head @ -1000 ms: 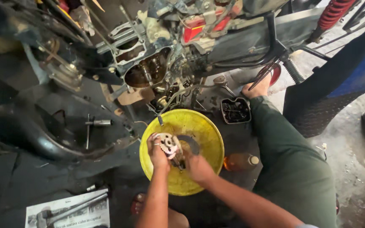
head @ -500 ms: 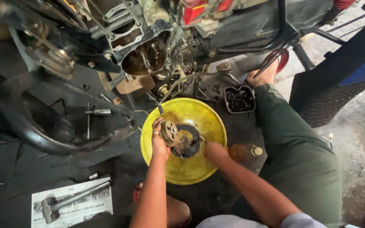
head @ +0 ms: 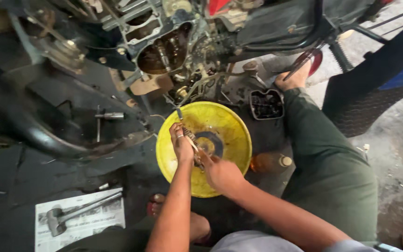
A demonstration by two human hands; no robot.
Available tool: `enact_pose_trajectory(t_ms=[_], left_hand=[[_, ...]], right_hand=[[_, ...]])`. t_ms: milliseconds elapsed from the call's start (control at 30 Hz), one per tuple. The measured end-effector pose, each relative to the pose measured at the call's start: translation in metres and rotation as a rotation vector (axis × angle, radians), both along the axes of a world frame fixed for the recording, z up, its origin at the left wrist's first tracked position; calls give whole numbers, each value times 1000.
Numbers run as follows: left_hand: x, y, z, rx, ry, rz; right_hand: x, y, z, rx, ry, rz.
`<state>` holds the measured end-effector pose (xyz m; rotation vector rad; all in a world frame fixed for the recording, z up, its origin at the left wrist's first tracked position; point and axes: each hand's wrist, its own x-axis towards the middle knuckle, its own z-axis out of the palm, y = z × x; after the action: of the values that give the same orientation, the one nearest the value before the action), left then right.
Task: The person sits on the floor of a motorcycle repair shop cleaning disassembled clutch components. They hold each metal part over a yellow basin, scrub it with a brush, and set cleaned pieces aside, then pour liquid from a plastic bottle over a part at the end.
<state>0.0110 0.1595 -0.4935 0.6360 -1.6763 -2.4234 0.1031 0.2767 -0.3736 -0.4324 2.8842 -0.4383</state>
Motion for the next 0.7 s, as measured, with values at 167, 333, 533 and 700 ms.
enact_pose_trajectory(t_ms=[167, 333, 533, 700], left_hand=[[10, 2, 2, -188, -119, 3], [3, -11, -1, -162, -51, 125], [11, -10, -3, -350, 60, 47], [6, -16, 9, -95, -154, 97]], right_hand=[[1, 7, -35, 42, 40, -5], [7, 7, -45, 58, 26, 54], [7, 5, -39, -40, 31, -17], [12, 2, -29, -2, -31, 14]])
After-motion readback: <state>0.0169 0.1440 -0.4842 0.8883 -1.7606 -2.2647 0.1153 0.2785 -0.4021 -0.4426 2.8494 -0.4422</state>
